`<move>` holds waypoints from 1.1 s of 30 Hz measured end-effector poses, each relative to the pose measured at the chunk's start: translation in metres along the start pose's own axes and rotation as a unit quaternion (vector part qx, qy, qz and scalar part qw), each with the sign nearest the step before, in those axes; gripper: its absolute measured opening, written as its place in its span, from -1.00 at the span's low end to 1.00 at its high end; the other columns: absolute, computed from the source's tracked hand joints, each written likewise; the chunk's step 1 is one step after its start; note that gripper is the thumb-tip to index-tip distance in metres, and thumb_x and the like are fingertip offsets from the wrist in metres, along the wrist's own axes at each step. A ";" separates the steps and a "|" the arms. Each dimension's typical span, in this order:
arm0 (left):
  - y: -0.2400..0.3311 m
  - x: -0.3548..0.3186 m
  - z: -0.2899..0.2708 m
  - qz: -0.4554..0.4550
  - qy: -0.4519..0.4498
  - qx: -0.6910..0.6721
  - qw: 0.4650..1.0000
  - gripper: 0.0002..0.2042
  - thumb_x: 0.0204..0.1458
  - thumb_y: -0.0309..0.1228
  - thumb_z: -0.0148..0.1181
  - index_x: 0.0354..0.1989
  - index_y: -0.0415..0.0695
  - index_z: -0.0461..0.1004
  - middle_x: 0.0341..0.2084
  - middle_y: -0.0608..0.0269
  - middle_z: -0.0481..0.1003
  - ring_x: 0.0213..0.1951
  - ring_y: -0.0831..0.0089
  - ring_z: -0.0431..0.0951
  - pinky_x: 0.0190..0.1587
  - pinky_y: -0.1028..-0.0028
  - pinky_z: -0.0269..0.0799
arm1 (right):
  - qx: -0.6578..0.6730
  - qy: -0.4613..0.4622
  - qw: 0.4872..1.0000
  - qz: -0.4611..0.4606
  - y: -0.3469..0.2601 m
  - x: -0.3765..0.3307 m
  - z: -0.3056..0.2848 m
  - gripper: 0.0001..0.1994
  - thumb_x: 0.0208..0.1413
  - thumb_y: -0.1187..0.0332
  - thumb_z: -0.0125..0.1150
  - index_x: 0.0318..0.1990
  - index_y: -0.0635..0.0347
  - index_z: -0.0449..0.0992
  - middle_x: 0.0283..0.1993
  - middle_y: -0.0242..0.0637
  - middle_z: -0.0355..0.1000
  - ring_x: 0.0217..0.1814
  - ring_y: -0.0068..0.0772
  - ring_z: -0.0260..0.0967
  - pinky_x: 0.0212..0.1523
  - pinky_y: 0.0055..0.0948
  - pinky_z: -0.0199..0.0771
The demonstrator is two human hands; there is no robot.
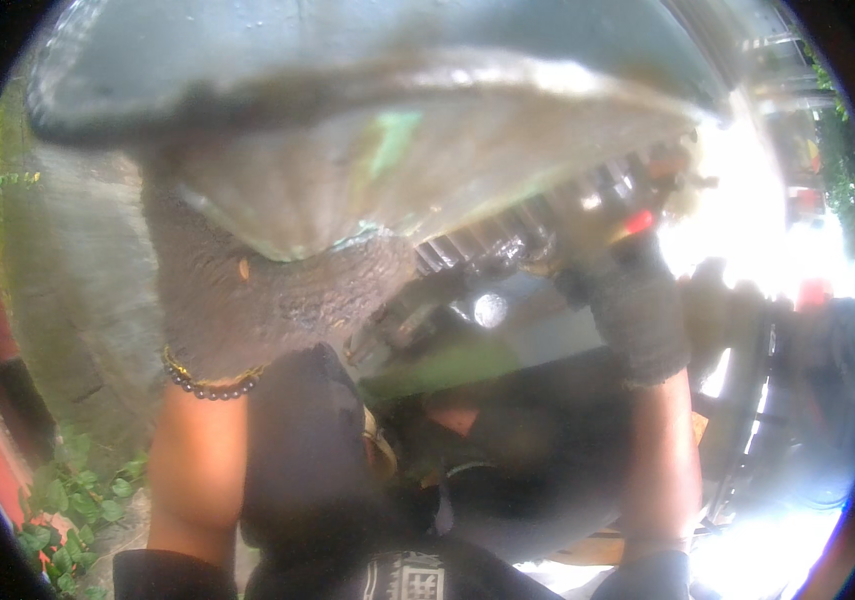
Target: The person paints a large green metal gear and its housing with a brush, dipping the brush into a container of paint held in the other hand. The camera is mounted on the rotating gear, causing the view to spin continuously.
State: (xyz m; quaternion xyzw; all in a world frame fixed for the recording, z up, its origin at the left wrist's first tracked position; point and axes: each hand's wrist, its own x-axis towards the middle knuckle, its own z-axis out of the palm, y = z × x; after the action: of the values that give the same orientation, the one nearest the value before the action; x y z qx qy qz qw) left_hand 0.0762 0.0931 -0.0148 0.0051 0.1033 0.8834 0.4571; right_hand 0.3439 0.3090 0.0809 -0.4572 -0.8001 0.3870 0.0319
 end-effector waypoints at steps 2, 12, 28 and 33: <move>-0.007 -0.009 0.001 -0.009 -0.002 -0.002 1.000 -0.28 0.37 0.15 0.03 0.49 -0.18 0.26 0.42 0.08 0.30 0.45 0.28 0.24 0.58 0.11 0.09 | 0.002 0.019 0.999 -0.047 0.007 -0.004 0.000 -0.72 0.42 0.21 0.27 -0.07 0.32 0.58 -0.40 -0.26 0.59 -0.44 -0.48 0.55 -0.45 -0.47 0.52; 0.003 -0.020 -0.001 -0.015 0.004 0.013 1.000 -0.27 0.37 0.16 0.02 0.50 -0.17 0.25 0.43 0.08 0.30 0.45 0.27 0.24 0.58 0.10 0.09 | 0.043 0.024 0.999 -0.012 -0.022 -0.030 0.007 -0.77 0.39 0.25 0.33 -0.10 0.27 0.57 -0.35 -0.28 0.58 -0.47 -0.54 0.51 -0.48 -0.53 0.48; 0.009 -0.021 -0.004 -0.029 0.022 0.033 0.999 -0.26 0.37 0.18 0.01 0.51 -0.16 0.24 0.44 0.09 0.29 0.46 0.26 0.23 0.58 0.10 0.09 | 0.055 0.026 0.998 0.001 -0.026 -0.030 0.009 -0.77 0.39 0.24 0.29 -0.10 0.27 0.54 -0.48 -0.33 0.52 -0.53 -0.56 0.45 -0.51 -0.54 0.42; 0.012 -0.044 0.001 -0.027 0.031 0.049 0.998 -0.25 0.37 0.18 0.01 0.51 -0.16 0.24 0.45 0.09 0.29 0.46 0.26 0.23 0.58 0.10 0.09 | 0.034 0.008 0.999 0.018 -0.017 -0.029 0.009 -0.79 0.39 0.27 0.28 -0.07 0.26 0.54 -0.43 -0.31 0.52 -0.49 -0.56 0.46 -0.50 -0.54 0.42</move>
State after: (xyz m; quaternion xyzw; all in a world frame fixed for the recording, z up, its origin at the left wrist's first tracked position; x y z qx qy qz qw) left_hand 0.0923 0.0513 -0.0075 -0.0031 0.1607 0.8642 0.4768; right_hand 0.3451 0.2767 0.0945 -0.4734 -0.7779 0.4106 0.0469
